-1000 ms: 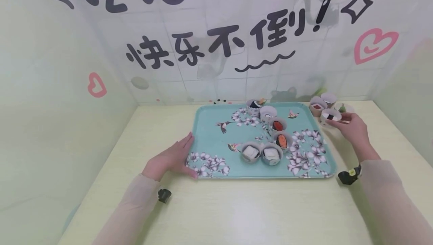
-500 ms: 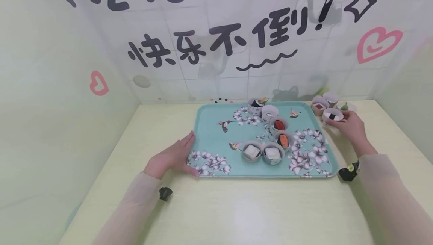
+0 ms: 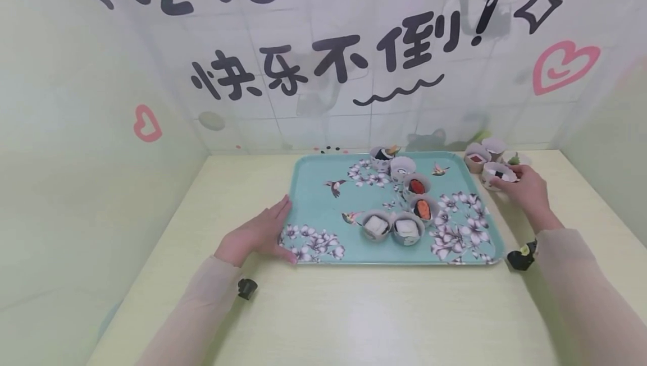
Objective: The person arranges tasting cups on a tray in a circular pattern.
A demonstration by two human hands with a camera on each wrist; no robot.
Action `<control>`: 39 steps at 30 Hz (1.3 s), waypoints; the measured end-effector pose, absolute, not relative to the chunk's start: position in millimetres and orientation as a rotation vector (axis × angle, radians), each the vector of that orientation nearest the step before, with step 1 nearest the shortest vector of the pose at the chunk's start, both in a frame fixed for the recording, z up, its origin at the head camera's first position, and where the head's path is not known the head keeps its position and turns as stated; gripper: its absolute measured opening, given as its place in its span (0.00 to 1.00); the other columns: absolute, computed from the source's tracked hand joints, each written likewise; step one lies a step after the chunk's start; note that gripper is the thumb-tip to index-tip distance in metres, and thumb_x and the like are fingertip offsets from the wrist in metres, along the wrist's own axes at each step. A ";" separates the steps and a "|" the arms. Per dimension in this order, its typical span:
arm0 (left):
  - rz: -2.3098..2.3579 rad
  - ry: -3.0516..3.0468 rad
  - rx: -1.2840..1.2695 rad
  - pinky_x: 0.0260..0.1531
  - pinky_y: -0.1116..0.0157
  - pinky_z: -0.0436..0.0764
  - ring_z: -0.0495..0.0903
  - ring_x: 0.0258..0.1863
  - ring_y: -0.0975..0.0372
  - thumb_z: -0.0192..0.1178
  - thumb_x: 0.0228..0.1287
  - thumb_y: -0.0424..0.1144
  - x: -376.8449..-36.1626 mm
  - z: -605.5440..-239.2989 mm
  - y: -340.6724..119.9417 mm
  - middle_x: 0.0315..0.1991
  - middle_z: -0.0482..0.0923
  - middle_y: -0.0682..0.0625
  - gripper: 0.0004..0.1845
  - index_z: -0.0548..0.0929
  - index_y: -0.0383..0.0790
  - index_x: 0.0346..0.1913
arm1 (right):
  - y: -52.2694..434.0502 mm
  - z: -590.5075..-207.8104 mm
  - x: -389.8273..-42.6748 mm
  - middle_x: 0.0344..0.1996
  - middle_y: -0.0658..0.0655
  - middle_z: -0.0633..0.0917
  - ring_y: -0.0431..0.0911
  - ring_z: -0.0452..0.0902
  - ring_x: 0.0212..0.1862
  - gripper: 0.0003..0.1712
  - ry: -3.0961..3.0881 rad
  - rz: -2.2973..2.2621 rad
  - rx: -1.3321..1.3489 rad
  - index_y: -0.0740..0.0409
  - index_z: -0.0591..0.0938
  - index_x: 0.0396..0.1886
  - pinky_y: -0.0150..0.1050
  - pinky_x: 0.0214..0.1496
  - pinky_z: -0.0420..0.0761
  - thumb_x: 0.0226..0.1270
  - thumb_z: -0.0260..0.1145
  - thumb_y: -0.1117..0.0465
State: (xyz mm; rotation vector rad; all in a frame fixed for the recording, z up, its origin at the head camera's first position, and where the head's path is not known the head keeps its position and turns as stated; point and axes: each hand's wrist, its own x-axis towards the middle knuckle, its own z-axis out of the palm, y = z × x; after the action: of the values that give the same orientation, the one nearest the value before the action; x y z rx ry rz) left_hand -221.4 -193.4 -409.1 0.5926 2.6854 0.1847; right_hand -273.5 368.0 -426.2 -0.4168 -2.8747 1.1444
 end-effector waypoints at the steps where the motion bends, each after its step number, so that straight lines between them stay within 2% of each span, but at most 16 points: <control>1: 0.185 2.686 0.593 0.80 0.45 0.51 0.43 0.80 0.42 0.73 0.42 0.68 -221.3 -409.2 -193.4 0.81 0.33 0.35 0.75 0.39 0.28 0.78 | 368.5 -425.8 -273.0 0.66 0.81 0.66 0.70 0.65 0.62 0.46 -2.875 1.144 -0.419 0.78 0.59 0.71 0.61 0.58 0.74 0.73 0.59 0.44; 5: 0.193 2.684 0.600 0.79 0.45 0.50 0.43 0.80 0.41 0.73 0.43 0.67 -220.5 -407.7 -192.8 0.81 0.33 0.34 0.74 0.40 0.27 0.78 | 369.9 -424.5 -270.7 0.67 0.82 0.65 0.71 0.63 0.65 0.45 -2.874 1.145 -0.426 0.77 0.59 0.71 0.65 0.65 0.71 0.73 0.59 0.44; 8: 0.199 2.681 0.599 0.79 0.44 0.51 0.43 0.80 0.41 0.73 0.43 0.67 -220.0 -406.9 -192.6 0.81 0.34 0.33 0.74 0.40 0.26 0.78 | 370.6 -423.6 -268.6 0.67 0.81 0.65 0.71 0.63 0.66 0.45 -2.871 1.136 -0.421 0.77 0.59 0.71 0.66 0.66 0.70 0.73 0.59 0.45; 16: 0.201 2.678 0.580 0.80 0.45 0.50 0.42 0.80 0.42 0.73 0.43 0.67 -220.5 -407.9 -192.7 0.81 0.33 0.35 0.74 0.40 0.28 0.78 | 371.0 -416.4 -262.5 0.64 0.81 0.68 0.71 0.67 0.63 0.45 -2.845 1.112 -0.356 0.77 0.61 0.70 0.60 0.57 0.76 0.72 0.60 0.44; 21: 0.201 2.679 0.580 0.80 0.45 0.50 0.42 0.80 0.42 0.74 0.43 0.67 -219.7 -406.6 -192.7 0.81 0.33 0.35 0.74 0.39 0.28 0.78 | 367.1 -408.8 -260.2 0.63 0.79 0.71 0.70 0.69 0.63 0.45 -2.831 1.089 -0.303 0.76 0.64 0.69 0.49 0.49 0.79 0.71 0.62 0.43; 23: 0.203 2.679 0.587 0.80 0.45 0.50 0.42 0.80 0.42 0.74 0.43 0.67 -219.6 -406.6 -192.5 0.81 0.33 0.35 0.74 0.39 0.28 0.78 | 364.1 -405.2 -258.6 0.63 0.79 0.71 0.70 0.69 0.63 0.45 -2.830 1.088 -0.281 0.75 0.64 0.69 0.50 0.49 0.80 0.71 0.62 0.42; 26: 0.202 2.677 0.593 0.80 0.45 0.50 0.41 0.80 0.42 0.74 0.43 0.66 -219.9 -407.5 -192.8 0.81 0.32 0.35 0.74 0.39 0.28 0.78 | 358.2 -399.5 -255.9 0.63 0.79 0.71 0.71 0.69 0.63 0.45 -2.833 1.090 -0.240 0.76 0.64 0.69 0.57 0.52 0.81 0.70 0.62 0.42; 28: 0.199 2.674 0.592 0.80 0.46 0.50 0.41 0.81 0.43 0.74 0.44 0.66 -220.3 -408.1 -193.1 0.81 0.31 0.36 0.74 0.38 0.28 0.78 | 353.1 -396.0 -254.3 0.62 0.79 0.72 0.72 0.70 0.63 0.44 -2.830 1.090 -0.205 0.76 0.65 0.68 0.55 0.52 0.82 0.70 0.63 0.43; 29: 0.202 2.674 0.596 0.80 0.45 0.50 0.41 0.80 0.42 0.74 0.44 0.66 -220.1 -408.2 -193.2 0.81 0.31 0.35 0.74 0.39 0.28 0.78 | 350.5 -394.3 -253.5 0.61 0.79 0.72 0.72 0.70 0.62 0.43 -2.830 1.086 -0.190 0.76 0.65 0.68 0.54 0.51 0.82 0.70 0.63 0.44; 32: 0.205 2.678 0.595 0.80 0.45 0.50 0.41 0.80 0.43 0.74 0.43 0.67 -220.2 -408.8 -193.7 0.81 0.32 0.35 0.74 0.39 0.28 0.78 | 341.7 -389.2 -251.7 0.59 0.77 0.75 0.70 0.73 0.60 0.41 -2.823 1.070 -0.140 0.75 0.68 0.66 0.37 0.43 0.82 0.70 0.64 0.45; 39: 0.204 2.681 0.596 0.80 0.45 0.51 0.42 0.80 0.42 0.73 0.42 0.67 -220.1 -408.4 -194.1 0.81 0.32 0.35 0.74 0.39 0.28 0.78 | 319.2 -375.8 -247.9 0.61 0.79 0.73 0.71 0.73 0.60 0.43 -2.811 1.122 -0.026 0.77 0.66 0.68 0.18 0.35 0.75 0.70 0.65 0.46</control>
State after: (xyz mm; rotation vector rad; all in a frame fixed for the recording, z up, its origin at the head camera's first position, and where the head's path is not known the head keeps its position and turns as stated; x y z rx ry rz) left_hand -220.1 -194.1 -408.4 0.5961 2.6812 0.2035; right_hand -247.9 319.2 -375.8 -0.0259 -2.8114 1.1222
